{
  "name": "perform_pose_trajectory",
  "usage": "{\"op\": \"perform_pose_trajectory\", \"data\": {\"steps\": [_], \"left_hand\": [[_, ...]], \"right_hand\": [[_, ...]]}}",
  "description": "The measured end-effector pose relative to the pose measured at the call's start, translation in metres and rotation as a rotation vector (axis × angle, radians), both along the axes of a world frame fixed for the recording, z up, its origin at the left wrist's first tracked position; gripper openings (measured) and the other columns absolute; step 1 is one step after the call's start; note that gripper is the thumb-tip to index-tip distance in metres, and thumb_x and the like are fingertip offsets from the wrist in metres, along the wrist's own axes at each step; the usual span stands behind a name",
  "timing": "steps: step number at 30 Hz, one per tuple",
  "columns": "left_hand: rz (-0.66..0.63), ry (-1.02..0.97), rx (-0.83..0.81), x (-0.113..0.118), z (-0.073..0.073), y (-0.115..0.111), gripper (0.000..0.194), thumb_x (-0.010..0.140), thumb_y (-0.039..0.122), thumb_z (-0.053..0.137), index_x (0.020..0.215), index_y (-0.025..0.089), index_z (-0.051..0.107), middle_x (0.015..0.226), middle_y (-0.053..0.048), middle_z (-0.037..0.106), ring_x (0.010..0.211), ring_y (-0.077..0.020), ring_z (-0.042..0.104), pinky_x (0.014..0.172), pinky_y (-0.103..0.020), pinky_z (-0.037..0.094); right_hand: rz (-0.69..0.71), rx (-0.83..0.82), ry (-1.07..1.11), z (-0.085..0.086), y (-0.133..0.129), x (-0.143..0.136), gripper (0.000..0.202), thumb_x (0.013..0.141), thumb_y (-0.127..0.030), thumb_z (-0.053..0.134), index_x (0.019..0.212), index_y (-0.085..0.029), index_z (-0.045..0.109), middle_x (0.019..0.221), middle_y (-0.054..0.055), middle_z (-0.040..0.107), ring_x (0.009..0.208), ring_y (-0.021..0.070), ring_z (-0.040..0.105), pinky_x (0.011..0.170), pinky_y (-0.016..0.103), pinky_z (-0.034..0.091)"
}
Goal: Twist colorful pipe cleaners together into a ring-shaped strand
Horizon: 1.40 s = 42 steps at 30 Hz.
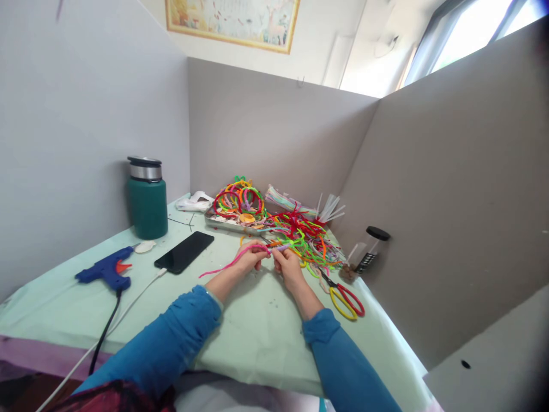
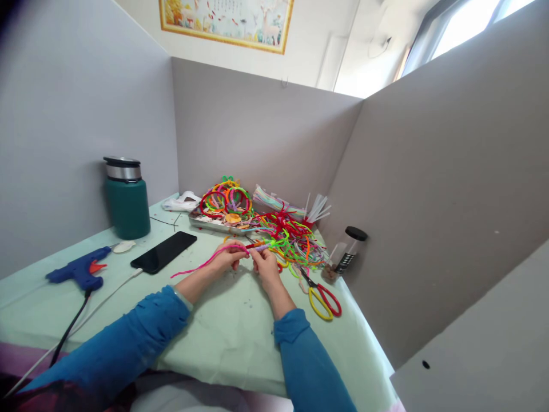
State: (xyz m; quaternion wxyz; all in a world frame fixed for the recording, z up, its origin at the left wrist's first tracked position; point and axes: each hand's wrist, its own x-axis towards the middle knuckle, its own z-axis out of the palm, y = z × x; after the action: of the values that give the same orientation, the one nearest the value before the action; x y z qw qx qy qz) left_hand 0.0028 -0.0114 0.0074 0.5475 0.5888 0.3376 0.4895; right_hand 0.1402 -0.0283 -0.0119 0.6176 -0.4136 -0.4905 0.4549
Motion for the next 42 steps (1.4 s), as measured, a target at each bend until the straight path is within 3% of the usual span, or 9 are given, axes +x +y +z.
{"op": "perform_pose_trajectory", "data": {"steps": [5,16,23,28,37,42], "left_hand": [[-0.009,-0.009,0.010,0.000,-0.002,0.003,0.030,0.063,0.025,0.066,0.089,0.014,0.056,0.050,0.006,0.055,0.032,-0.0071,0.041,0.033,-0.020,0.030],[0.020,0.064,-0.001,-0.002,0.005,-0.003,0.026,0.063,0.031,0.069,0.077,0.013,0.056,0.040,0.007,0.047,0.033,-0.0065,0.042,0.037,-0.018,0.031],[-0.119,-0.015,-0.024,-0.007,0.002,0.001,0.035,0.065,0.036,0.066,0.090,0.011,0.063,0.074,-0.004,0.064,0.041,-0.0052,0.046,0.041,-0.021,0.036],[-0.146,-0.048,-0.076,-0.006,-0.005,0.007,0.037,0.071,0.042,0.059,0.092,0.012,0.063,0.061,0.000,0.058,0.041,-0.0066,0.045,0.043,-0.021,0.039],[-0.105,-0.044,-0.131,-0.006,0.001,0.001,0.042,0.067,0.052,0.064,0.081,0.013,0.060,0.071,-0.002,0.062,0.042,-0.0036,0.042,0.040,-0.018,0.034],[-0.129,-0.051,-0.114,-0.006,0.000,0.002,0.041,0.062,0.046,0.071,0.083,0.013,0.059,0.066,0.001,0.061,0.041,-0.0042,0.045,0.042,-0.019,0.038]], "right_hand": [[0.025,0.019,-0.052,0.001,-0.003,-0.002,0.032,0.065,-0.045,0.070,0.069,-0.017,0.056,0.046,-0.008,0.041,0.040,0.0056,0.029,0.038,0.021,0.021],[0.019,0.007,-0.030,0.001,-0.002,-0.003,0.031,0.063,-0.045,0.070,0.066,-0.017,0.058,0.042,-0.008,0.039,0.038,0.0059,0.028,0.039,0.022,0.020],[0.051,-0.012,0.017,0.002,-0.002,0.001,0.030,0.065,-0.045,0.068,0.068,-0.015,0.062,0.044,-0.008,0.037,0.040,0.0059,0.027,0.040,0.021,0.020],[0.104,0.016,0.020,0.003,-0.004,0.002,0.031,0.067,-0.045,0.067,0.073,-0.015,0.064,0.048,-0.007,0.038,0.043,0.0061,0.030,0.042,0.021,0.022],[0.101,0.027,0.025,0.003,-0.003,0.001,0.027,0.067,-0.041,0.068,0.068,-0.016,0.059,0.047,-0.008,0.039,0.042,0.0054,0.028,0.042,0.021,0.021],[0.087,0.027,0.004,0.002,-0.003,0.001,0.029,0.067,-0.043,0.068,0.065,-0.017,0.056,0.045,-0.008,0.038,0.040,0.0057,0.029,0.041,0.021,0.020]]}}
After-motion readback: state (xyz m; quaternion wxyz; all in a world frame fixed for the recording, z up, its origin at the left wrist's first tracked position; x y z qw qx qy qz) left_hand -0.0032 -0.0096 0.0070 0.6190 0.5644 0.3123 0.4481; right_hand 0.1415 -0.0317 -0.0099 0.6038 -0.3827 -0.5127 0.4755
